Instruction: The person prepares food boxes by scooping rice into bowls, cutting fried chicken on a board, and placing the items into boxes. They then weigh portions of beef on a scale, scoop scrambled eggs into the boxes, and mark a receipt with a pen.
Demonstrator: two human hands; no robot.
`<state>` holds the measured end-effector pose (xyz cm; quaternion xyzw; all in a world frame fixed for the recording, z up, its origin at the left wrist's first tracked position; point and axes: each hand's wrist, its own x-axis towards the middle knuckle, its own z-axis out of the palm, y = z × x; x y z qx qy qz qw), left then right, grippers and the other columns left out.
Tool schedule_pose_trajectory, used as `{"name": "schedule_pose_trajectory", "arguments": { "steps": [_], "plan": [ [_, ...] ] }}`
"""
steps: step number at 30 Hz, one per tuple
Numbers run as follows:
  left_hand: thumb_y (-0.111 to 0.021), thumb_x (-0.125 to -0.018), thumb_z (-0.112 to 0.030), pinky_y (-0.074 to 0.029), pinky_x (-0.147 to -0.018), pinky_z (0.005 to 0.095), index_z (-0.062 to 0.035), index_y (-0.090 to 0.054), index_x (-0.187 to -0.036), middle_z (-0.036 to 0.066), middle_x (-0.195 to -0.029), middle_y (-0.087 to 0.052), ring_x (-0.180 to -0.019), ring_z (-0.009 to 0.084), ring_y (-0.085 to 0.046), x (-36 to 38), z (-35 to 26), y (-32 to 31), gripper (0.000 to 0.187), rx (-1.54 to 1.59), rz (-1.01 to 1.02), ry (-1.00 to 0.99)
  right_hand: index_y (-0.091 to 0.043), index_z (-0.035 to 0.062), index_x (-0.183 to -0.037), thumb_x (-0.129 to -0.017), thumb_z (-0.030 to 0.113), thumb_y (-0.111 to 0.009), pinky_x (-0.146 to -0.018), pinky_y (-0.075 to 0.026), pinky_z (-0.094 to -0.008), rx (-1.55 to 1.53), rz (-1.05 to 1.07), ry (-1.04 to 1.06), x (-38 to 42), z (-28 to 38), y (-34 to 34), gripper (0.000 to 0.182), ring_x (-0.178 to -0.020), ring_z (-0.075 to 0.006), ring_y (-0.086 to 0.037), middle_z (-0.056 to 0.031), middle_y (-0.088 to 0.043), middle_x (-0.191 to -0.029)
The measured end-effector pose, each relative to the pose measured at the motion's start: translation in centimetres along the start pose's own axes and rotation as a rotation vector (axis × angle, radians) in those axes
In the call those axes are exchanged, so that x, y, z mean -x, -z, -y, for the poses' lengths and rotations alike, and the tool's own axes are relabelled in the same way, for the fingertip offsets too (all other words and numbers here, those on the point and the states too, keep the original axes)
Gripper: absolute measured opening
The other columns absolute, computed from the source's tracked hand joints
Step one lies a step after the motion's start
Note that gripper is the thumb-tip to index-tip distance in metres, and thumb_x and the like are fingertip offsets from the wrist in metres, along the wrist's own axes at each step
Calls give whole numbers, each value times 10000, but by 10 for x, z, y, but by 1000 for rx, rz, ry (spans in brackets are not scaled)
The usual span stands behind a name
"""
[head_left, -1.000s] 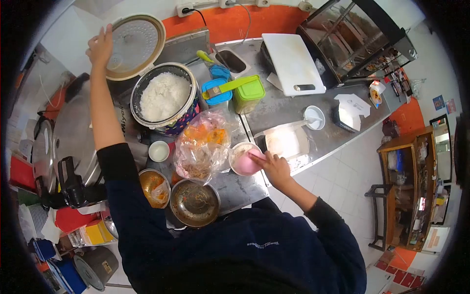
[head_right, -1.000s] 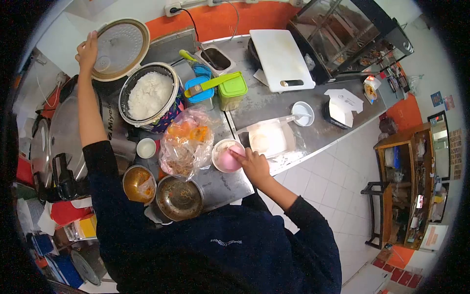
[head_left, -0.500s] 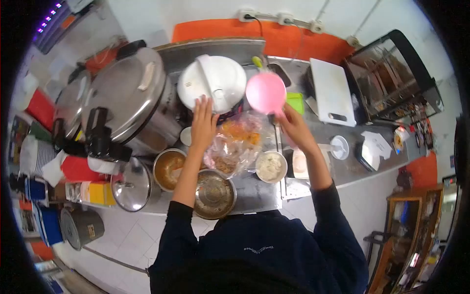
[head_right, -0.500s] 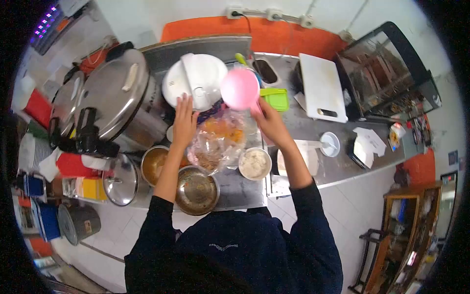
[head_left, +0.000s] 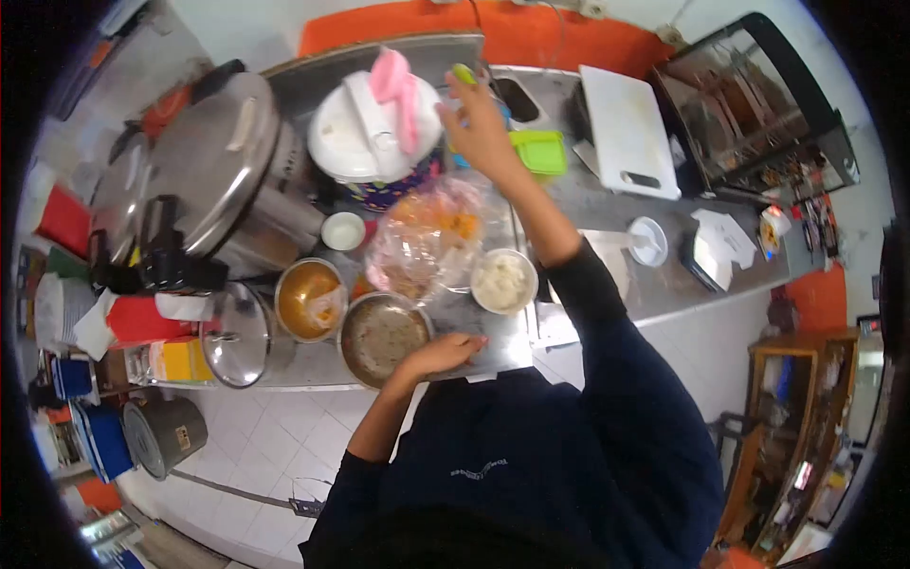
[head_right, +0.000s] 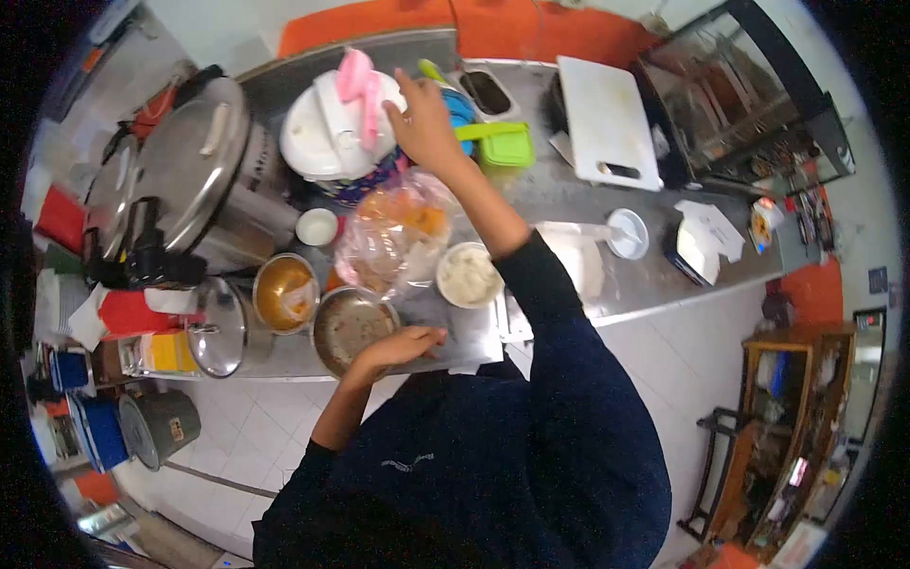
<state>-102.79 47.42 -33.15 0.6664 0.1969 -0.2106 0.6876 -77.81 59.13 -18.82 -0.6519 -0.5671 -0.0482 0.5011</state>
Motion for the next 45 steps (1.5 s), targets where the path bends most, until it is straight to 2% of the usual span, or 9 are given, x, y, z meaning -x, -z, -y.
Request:
{"name": "schedule_pose_trajectory", "arguments": {
  "steps": [5,8,11,16,21,25,29,39,45],
  "plan": [
    [-544,-874,-437,-466,-777,370,28,-440,-1220,202,-1195,-510,-892,279,-607,-129,111,-58,588,603,-568,20,-462,-27,-1162,-736,-79,-480,-854,-403,-331,219,-833,-127,148,-62,179,430,-992,-262,-495,-184,-441,-1168],
    [-605,-862,-223,-507,-747,408,6,-436,-1199,205,-1204,-479,-872,282,-609,-145,59,-74,441,619,-911,-281,-465,-25,-1167,-756,33,-562,-920,-367,-449,945,-296,-650,260,-162,244,426,-1107,-357,-431,-238,-425,-1196],
    [-514,-892,-133,-561,-702,401,11,-407,-1220,223,-1176,-491,-864,305,-620,-153,39,-80,373,757,-1116,-339,-531,47,-1084,-768,186,-613,-916,-353,-492,1149,54,-438,348,-247,260,354,-1056,-382,-459,-208,-492,-1077],
    [-396,-902,-73,-578,-712,381,-3,-310,-1314,209,-1196,-498,-873,322,-640,-109,34,-80,427,831,-911,-174,-586,38,-911,-791,234,-627,-926,-335,-512,871,118,-500,344,-248,282,234,-1137,-386,-444,-178,-528,-1142],
    [-466,-929,-180,-579,-698,367,-76,-330,-1338,172,-1164,-526,-876,274,-644,-66,56,-104,443,695,-867,-47,-537,48,-812,-777,82,-598,-955,-325,-513,436,-274,-95,311,-137,248,78,-1136,-397,-476,-156,-564,-1124],
    [-397,-940,-455,-568,-742,367,-33,-326,-1337,185,-1128,-550,-848,307,-650,-61,59,-118,584,860,-872,-103,-556,51,-840,-725,62,-578,-996,-305,-551,-19,433,203,311,-27,165,118,-1240,-417,-373,-127,-527,-1234],
    [-341,-900,-592,-565,-730,385,39,-388,-1247,235,-1126,-545,-847,333,-649,-50,46,-121,722,920,-891,-240,-565,44,-912,-760,148,-551,-1004,-234,-632,151,602,310,345,-1,94,184,-1288,-491,-246,-145,-467,-1297],
    [-475,-925,-285,-564,-519,339,-69,-481,-1207,176,-980,-602,-624,282,-636,-98,120,-85,355,215,-1128,-300,-552,62,-1073,-845,263,-515,-913,-320,-619,339,714,249,375,15,68,306,-1229,-484,-326,-145,-494,-1240],
    [-456,-913,-182,-534,-690,382,-55,-489,-1213,207,-1040,-591,-832,296,-651,-76,81,-88,328,593,-978,-47,-512,-18,-1151,-843,225,-539,-858,-392,-428,426,485,2,341,11,45,393,-1115,-343,-486,-191,-524,-1166]
  ]
}}
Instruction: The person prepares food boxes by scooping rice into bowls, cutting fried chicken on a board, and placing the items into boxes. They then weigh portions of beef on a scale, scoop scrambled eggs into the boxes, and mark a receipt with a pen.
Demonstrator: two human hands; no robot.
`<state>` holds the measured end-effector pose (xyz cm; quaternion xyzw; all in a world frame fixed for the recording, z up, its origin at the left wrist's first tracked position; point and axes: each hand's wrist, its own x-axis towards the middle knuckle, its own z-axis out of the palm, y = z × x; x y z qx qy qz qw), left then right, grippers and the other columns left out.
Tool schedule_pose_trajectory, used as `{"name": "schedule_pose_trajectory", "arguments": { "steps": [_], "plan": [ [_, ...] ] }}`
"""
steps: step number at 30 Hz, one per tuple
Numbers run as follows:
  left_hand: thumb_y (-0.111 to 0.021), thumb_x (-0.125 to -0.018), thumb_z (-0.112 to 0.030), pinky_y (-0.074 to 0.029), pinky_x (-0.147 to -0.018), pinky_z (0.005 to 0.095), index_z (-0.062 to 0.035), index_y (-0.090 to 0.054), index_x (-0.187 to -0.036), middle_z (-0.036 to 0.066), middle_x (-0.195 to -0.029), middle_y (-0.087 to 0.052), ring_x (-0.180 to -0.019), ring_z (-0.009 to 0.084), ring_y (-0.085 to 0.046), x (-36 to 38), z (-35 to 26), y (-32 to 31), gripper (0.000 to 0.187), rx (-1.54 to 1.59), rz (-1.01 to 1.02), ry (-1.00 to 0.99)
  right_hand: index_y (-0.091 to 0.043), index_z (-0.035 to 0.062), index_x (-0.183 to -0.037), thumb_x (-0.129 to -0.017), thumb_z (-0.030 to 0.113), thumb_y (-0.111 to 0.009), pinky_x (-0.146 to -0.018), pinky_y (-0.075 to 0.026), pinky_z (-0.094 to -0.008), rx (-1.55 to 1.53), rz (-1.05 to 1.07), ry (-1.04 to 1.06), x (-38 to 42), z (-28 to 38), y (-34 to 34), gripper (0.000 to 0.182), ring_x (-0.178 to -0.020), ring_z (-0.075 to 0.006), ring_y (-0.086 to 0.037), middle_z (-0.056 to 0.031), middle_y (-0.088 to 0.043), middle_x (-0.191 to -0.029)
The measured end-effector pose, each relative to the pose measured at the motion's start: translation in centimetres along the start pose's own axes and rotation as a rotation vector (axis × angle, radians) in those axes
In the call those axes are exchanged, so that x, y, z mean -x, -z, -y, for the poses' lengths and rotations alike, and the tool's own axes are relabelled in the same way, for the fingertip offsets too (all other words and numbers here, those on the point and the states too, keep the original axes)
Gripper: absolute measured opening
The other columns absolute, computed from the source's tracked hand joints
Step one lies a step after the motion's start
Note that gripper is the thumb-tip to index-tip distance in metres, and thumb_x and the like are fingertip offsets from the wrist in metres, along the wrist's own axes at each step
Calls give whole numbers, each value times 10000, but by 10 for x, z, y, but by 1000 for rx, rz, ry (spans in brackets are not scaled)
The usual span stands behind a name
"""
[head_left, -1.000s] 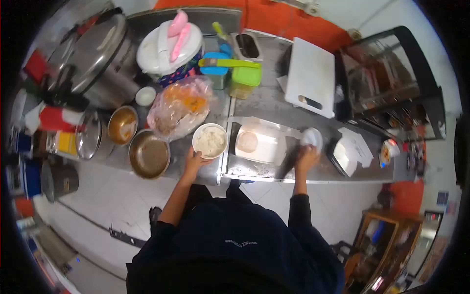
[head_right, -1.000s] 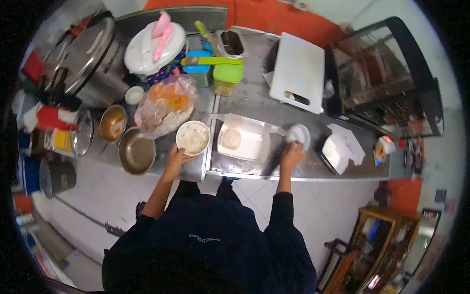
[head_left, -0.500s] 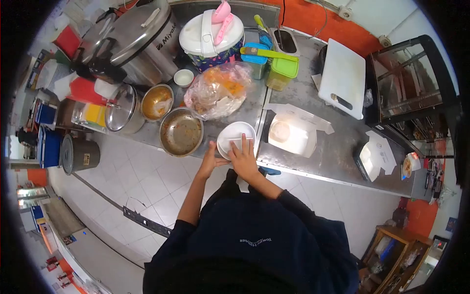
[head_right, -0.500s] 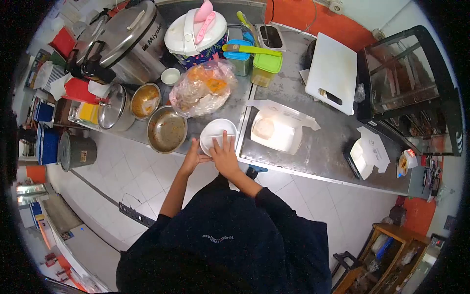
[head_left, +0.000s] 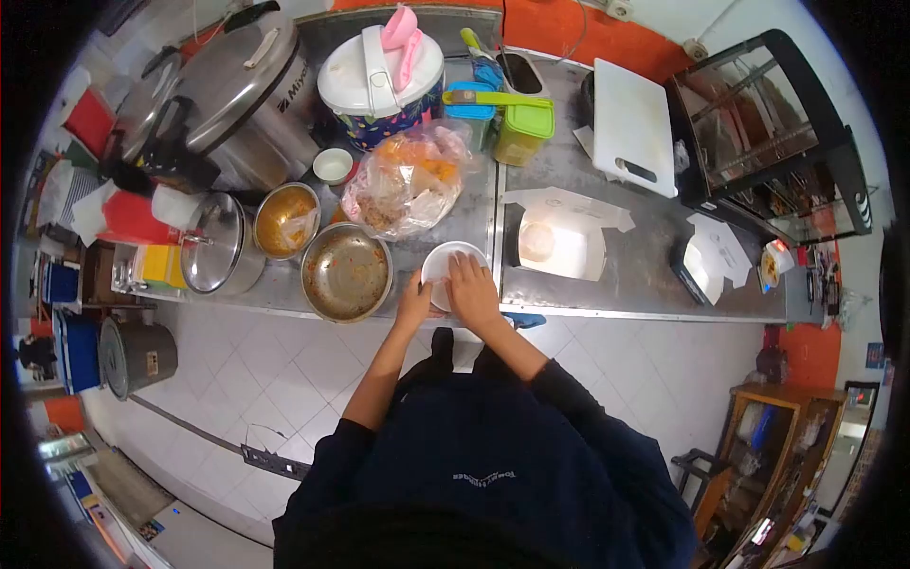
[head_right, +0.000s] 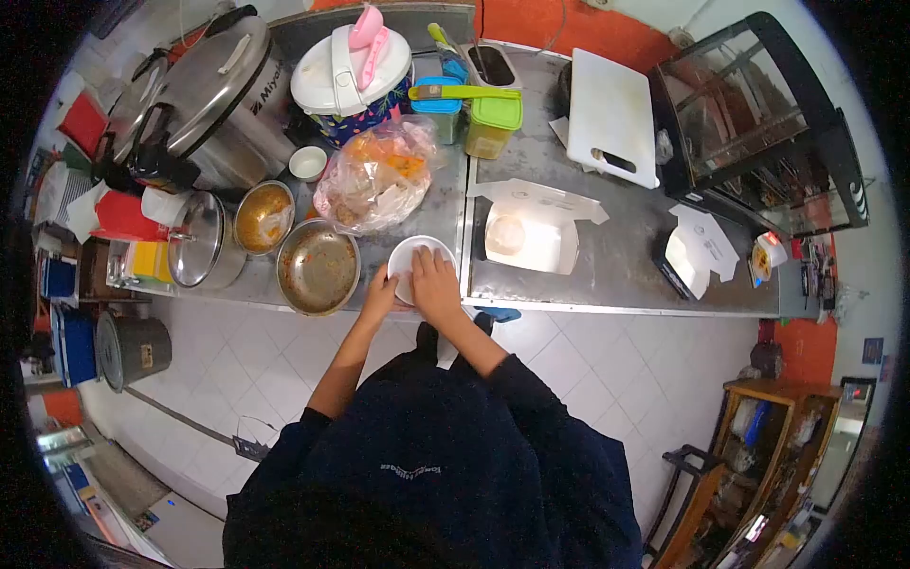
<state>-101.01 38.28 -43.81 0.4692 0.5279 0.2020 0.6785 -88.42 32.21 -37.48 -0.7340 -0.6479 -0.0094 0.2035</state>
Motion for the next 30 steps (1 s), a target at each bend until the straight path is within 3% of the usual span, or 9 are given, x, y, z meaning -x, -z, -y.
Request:
{"name": "schedule_pose_trajectory", "arguments": {
  "steps": [4,7,10,12,20,22,25,27,30],
  "plan": [
    [-494,-885,-196,-495,-784,403,-50,-489,-1222,233,-1109,-568,-844,303,-656,-4,-5,2,368,48,13,35,-567,-32,-1068,-845,238,-526,-850,-385,-430,141,47,28,2,-6,-29,353,-1062,-339,-520,-204,-542,-1141],
    [-558,-831,-176,-586,-538,416,-67,-505,-1166,174,-1059,-575,-770,314,-647,-35,17,10,356,-335,-55,-228,-603,-27,-1001,-846,256,-519,-844,-374,-442,119,112,41,-3,-1,-19,334,-1004,-330,-546,-211,-547,-1139],
    [-617,-794,-241,-564,-565,373,-42,-580,-1095,174,-985,-628,-785,277,-657,-27,-27,11,363,-619,48,-125,-607,-14,-984,-842,269,-525,-844,-361,-463,74,134,27,-1,1,-20,327,-985,-322,-551,-221,-544,-1142],
    [-646,-751,-408,-468,-819,407,-22,-583,-1115,223,-1053,-614,-1013,373,-575,-33,-33,14,535,-725,54,-147,-591,3,-1030,-828,269,-537,-877,-352,-476,91,100,58,3,-1,-20,338,-1055,-322,-523,-209,-518,-1196],
    [-637,-760,-444,-478,-812,423,22,-566,-1114,240,-1059,-603,-1015,359,-581,-49,-8,12,589,-615,32,-149,-512,20,-1162,-746,137,-612,-934,-346,-463,-76,97,50,10,-13,-2,443,-1168,-328,-445,-172,-465,-1271],
    [-583,-823,-433,-521,-678,426,51,-562,-1086,250,-1009,-608,-933,344,-620,-34,-9,10,551,-385,55,73,-489,37,-1197,-749,118,-619,-883,-402,-444,-158,-82,-201,15,-16,19,474,-1069,-369,-507,-217,-493,-1176],
    [-526,-874,-413,-531,-572,422,70,-579,-1017,258,-958,-607,-825,336,-648,-26,4,9,507,-329,-7,-19,-458,18,-1203,-758,156,-644,-865,-426,-458,-485,-96,-599,33,-23,8,502,-1027,-428,-496,-246,-502,-1119],
    [-509,-889,-399,-514,-614,430,73,-598,-958,253,-915,-607,-795,346,-645,-26,7,8,485,-402,33,-54,-434,13,-1230,-803,240,-645,-830,-449,-466,-497,-67,-602,41,-40,-13,528,-1035,-416,-513,-251,-522,-1099],
    [-494,-904,-373,-469,-711,404,69,-610,-916,248,-890,-606,-871,338,-611,17,-43,-11,457,-598,5,-312,-412,9,-1262,-847,302,-617,-851,-450,-407,-1230,232,-1116,34,-31,63,547,-1089,-336,-517,-222,-536,-1136]
  ]
}}
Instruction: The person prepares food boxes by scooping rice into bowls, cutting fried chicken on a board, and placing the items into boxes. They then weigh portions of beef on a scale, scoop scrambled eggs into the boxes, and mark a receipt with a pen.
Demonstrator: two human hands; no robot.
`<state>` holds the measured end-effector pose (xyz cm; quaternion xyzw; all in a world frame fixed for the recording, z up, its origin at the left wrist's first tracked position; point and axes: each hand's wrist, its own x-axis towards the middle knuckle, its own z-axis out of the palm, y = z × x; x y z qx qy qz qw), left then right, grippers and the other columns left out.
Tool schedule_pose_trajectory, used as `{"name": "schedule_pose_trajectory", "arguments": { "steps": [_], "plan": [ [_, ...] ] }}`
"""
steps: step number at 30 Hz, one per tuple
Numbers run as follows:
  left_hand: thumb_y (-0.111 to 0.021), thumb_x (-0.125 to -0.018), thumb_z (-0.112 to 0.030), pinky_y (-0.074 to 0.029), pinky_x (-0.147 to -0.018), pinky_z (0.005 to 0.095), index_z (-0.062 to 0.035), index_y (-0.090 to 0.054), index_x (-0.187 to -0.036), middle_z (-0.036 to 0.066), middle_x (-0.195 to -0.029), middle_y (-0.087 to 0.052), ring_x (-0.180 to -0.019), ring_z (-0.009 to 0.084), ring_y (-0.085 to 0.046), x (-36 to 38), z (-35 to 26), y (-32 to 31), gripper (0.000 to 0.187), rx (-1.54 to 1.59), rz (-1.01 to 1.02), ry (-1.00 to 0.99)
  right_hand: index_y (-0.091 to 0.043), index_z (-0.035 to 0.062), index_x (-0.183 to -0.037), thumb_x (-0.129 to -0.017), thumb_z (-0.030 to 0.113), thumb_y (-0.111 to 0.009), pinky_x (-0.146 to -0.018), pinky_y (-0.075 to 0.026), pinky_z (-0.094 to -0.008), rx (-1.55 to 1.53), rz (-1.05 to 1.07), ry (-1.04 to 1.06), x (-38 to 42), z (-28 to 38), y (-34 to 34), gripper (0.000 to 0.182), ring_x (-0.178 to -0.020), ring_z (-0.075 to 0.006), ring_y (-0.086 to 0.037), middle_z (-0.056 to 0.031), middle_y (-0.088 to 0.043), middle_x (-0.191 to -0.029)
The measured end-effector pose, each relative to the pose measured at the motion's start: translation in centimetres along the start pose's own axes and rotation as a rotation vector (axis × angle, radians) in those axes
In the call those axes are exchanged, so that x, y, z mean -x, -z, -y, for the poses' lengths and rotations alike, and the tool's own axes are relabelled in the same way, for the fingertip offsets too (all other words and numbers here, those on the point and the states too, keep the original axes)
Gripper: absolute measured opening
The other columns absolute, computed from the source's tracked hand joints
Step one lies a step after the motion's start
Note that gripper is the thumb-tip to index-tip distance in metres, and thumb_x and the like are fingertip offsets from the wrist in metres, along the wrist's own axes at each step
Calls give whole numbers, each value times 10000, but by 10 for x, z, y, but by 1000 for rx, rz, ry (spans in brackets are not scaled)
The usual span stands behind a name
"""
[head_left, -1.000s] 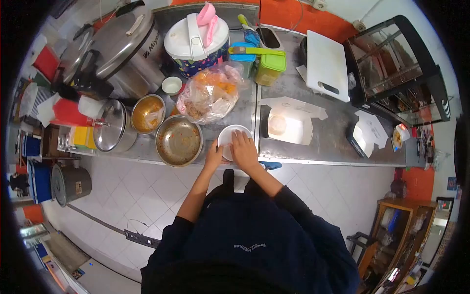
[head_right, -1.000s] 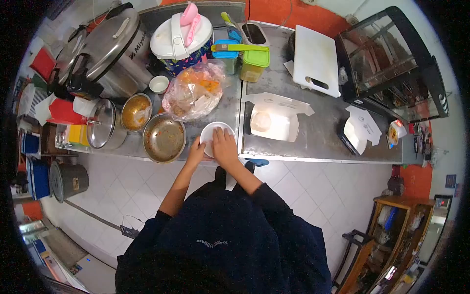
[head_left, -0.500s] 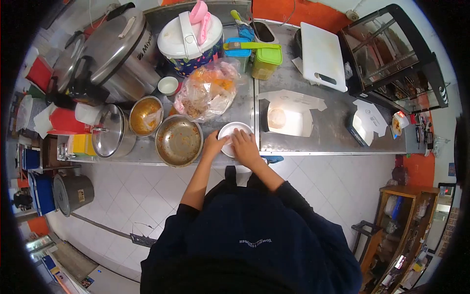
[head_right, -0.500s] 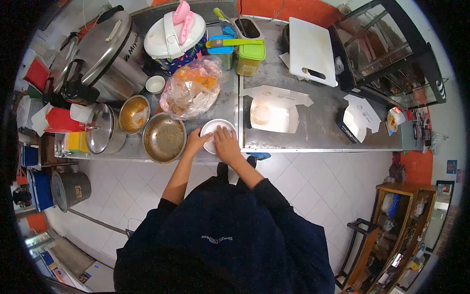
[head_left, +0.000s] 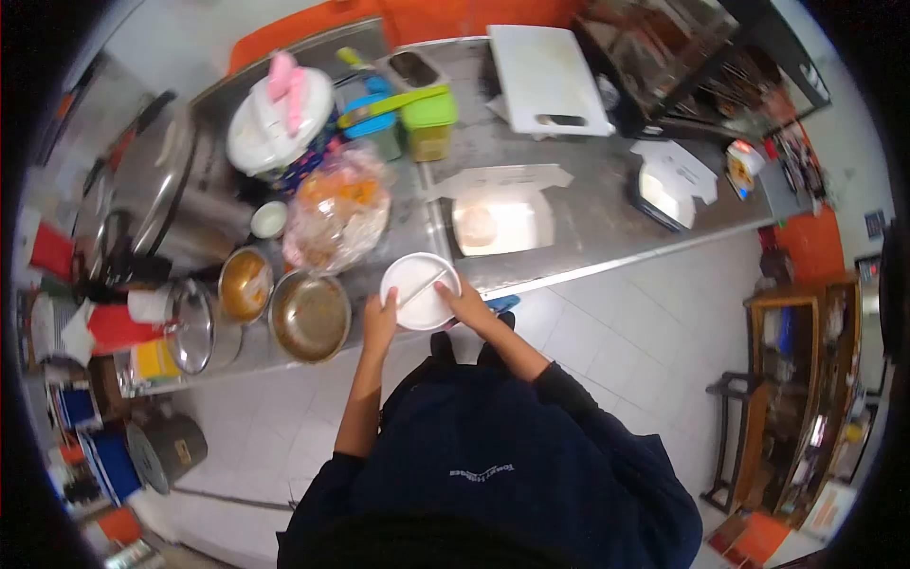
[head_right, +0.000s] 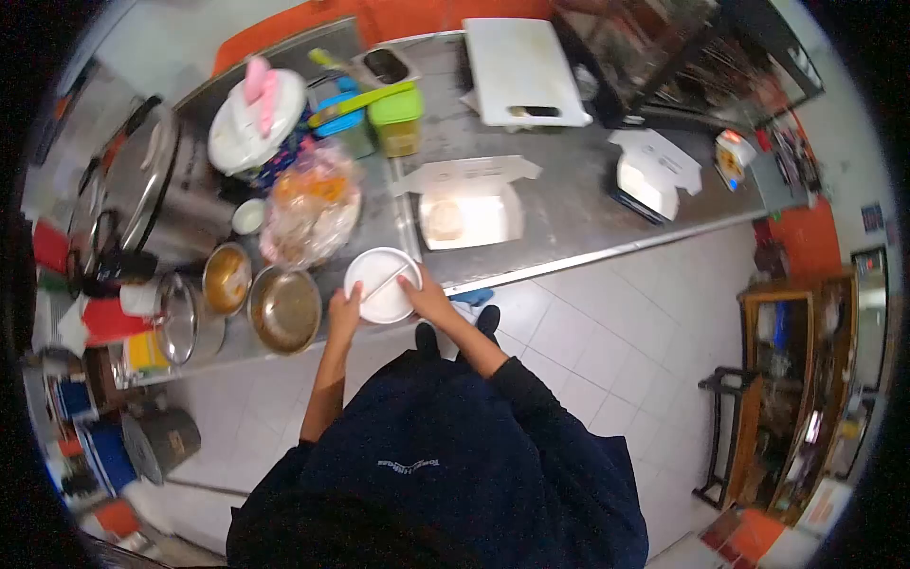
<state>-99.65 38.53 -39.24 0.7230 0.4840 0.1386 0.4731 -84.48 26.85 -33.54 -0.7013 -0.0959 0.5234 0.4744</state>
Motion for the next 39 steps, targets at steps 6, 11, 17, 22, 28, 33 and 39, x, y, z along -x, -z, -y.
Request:
{"name": "schedule_pose_trajectory", "arguments": {
  "steps": [6,11,17,22,28,33,39],
  "plan": [
    [-588,-871,-256,-418,-880,346,-5,-500,-1171,169,-1059,-588,-984,267,-562,5,-132,-59,400,353,367,-128,-384,53,-1313,-886,291,-550,-889,-432,-339,72,-210,524,19,-33,112,516,-1044,-288,-572,-204,-580,-1109],
    [-596,-863,-272,-403,-919,340,-70,-493,-1203,172,-1128,-581,-1059,261,-551,10,-181,-190,409,188,551,-226,-377,34,-1318,-890,314,-546,-913,-421,-342,79,-299,397,64,-31,241,539,-1065,-284,-561,-225,-572,-1118],
    [-613,-866,-250,-430,-861,287,-3,-485,-1190,123,-1088,-573,-987,167,-543,-16,-244,-336,428,307,756,-4,-381,59,-1330,-879,427,-550,-637,-514,-300,58,-239,228,42,-45,410,606,-709,-193,-641,-167,-581,-1085],
    [-566,-884,-241,-508,-813,431,0,-452,-1230,155,-1150,-555,-999,267,-589,-45,-284,-389,437,908,403,435,-492,19,-1186,-852,444,-572,-681,-498,-347,126,-947,300,-6,-27,590,546,-863,-248,-613,-140,-583,-870],
    [-562,-878,-282,-513,-661,357,-94,-444,-1244,103,-1141,-555,-913,224,-600,-98,-192,-428,428,296,-214,279,-426,13,-1260,-876,286,-518,-912,-411,-441,473,-535,284,-109,-39,668,480,-1069,-417,-507,-278,-528,-1134],
    [-576,-862,-276,-517,-590,314,-112,-427,-1255,102,-1087,-574,-891,199,-604,-71,-249,-440,451,689,-223,511,-524,77,-1132,-858,154,-502,-479,-514,-412,250,-369,163,-125,9,699,286,-606,-327,-636,-210,-640,-828],
    [-582,-856,-267,-532,-538,282,-83,-423,-1239,119,-1078,-576,-829,203,-620,-75,-270,-462,454,565,-120,445,-619,-9,-947,-833,198,-558,-660,-482,-475,795,-733,389,-157,-11,838,244,-741,-410,-608,-238,-620,-868]
  ]
}}
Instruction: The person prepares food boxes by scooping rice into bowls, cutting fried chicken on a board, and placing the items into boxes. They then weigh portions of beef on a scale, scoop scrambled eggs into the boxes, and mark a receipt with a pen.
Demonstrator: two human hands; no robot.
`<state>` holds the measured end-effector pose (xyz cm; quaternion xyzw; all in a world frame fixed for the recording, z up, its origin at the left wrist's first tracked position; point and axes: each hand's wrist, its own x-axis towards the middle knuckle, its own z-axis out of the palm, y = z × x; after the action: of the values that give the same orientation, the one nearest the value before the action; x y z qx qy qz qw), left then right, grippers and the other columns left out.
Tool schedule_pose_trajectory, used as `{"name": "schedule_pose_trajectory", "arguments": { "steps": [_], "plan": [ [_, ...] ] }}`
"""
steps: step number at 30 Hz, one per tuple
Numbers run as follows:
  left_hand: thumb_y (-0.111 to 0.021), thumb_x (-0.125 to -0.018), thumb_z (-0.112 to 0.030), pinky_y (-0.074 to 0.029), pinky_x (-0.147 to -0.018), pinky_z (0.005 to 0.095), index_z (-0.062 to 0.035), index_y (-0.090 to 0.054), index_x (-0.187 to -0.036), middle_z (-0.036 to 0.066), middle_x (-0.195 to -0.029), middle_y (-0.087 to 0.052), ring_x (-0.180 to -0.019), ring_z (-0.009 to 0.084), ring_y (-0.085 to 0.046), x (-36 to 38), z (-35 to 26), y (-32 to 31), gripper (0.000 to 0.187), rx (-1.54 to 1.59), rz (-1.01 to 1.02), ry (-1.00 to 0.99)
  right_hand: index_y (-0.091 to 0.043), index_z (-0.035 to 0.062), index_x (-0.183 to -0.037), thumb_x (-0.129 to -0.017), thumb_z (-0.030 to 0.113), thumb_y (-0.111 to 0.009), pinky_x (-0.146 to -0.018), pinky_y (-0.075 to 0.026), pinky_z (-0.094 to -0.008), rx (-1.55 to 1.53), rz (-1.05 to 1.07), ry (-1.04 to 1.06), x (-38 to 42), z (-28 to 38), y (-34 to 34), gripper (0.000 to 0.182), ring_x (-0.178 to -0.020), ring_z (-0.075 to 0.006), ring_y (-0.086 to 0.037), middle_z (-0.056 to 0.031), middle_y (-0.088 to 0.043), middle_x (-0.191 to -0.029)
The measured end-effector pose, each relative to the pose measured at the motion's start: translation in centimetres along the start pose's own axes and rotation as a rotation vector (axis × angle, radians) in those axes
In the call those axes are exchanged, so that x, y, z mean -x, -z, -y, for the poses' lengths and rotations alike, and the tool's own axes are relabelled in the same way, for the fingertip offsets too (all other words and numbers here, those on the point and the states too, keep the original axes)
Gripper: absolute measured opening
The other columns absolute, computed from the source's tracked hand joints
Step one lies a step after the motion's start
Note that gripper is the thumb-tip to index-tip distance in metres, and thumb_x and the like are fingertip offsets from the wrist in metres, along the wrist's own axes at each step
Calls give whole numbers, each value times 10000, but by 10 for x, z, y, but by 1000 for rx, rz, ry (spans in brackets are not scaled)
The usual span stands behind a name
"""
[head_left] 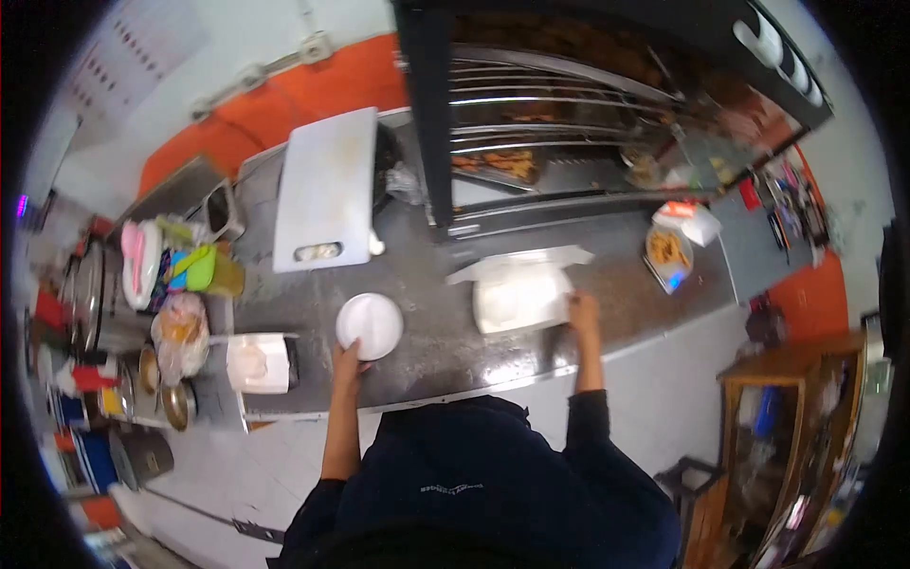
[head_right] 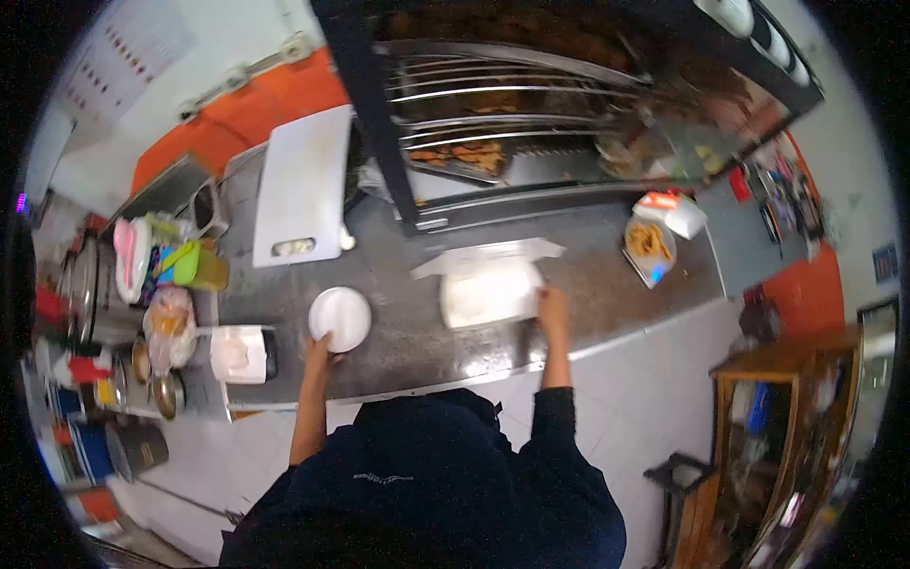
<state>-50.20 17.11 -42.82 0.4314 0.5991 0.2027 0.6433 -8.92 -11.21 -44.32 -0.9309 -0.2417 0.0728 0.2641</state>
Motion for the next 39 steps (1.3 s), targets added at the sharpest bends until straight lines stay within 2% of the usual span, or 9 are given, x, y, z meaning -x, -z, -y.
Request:
{"name": "schedule_pose_trajectory", "arguments": {
  "steps": [6,11,14,16,24,31,33,35,39],
  "plan": [
    [-684,-792,-404,-507,-537,260,21,-441,-1169,105,-1001,-557,-687,150,-590,46,-29,-71,618,108,118,-32,-517,16,-1124,-909,321,-504,-742,-461,-435,44,-687,-17,-6,95,101,374,-946,-370,-564,-187,-537,-1060],
    [-672,-777,-257,-307,-953,459,37,-457,-1130,195,-1053,-503,-1014,334,-473,60,-19,19,507,-755,-1009,-775,-550,45,-1089,-883,350,-530,-737,-480,-444,-92,216,401,29,208,22,369,-954,-352,-560,-169,-533,-1035],
    [-661,-762,-241,-302,-968,452,7,-511,-1082,169,-1019,-539,-983,341,-491,53,-10,86,432,-971,-1243,-825,-557,89,-1099,-825,412,-586,-708,-499,-445,150,318,599,51,214,-20,425,-957,-341,-543,-135,-530,-999],
    [-629,-787,-249,-290,-988,439,-42,-567,-1012,128,-950,-573,-970,316,-518,36,8,114,313,-1139,-850,-569,-562,122,-1106,-788,444,-614,-692,-508,-442,242,268,724,62,206,-38,456,-958,-334,-532,-115,-527,-983],
    [-569,-758,-130,-429,-743,435,-42,-586,-971,145,-916,-588,-857,308,-565,54,5,-5,231,-1138,-156,-806,-551,264,-1168,-759,437,-635,-692,-475,-426,378,209,567,49,147,3,452,-910,-301,-504,-77,-519,-956],
    [-602,-854,-275,-460,-686,332,2,-553,-997,144,-869,-588,-801,255,-576,135,-81,-93,316,-574,178,-935,-570,36,-1153,-837,215,-616,-841,-419,-414,-71,-202,575,20,175,47,365,-975,-360,-503,-204,-501,-1080],
    [-598,-871,-271,-440,-632,281,-17,-531,-1003,100,-823,-578,-750,200,-556,108,-87,-75,294,-277,-126,-968,-591,20,-1093,-861,104,-568,-847,-427,-372,-346,-76,671,16,246,62,248,-964,-314,-535,-175,-513,-1079],
    [-592,-881,-302,-420,-620,276,-50,-511,-1036,46,-825,-574,-713,169,-530,42,-94,-59,306,266,-399,-715,-598,-5,-1042,-867,50,-534,-861,-429,-346,-515,79,883,2,315,52,194,-987,-310,-538,-170,-513,-1094],
    [-592,-858,-430,-397,-850,296,-74,-453,-1183,28,-1109,-547,-995,188,-527,-95,-90,-12,502,739,41,-31,-558,-114,-1050,-852,37,-437,-969,-383,-433,83,214,929,-77,375,-78,277,-1095,-451,-477,-325,-393,-1267]
  ]
}}
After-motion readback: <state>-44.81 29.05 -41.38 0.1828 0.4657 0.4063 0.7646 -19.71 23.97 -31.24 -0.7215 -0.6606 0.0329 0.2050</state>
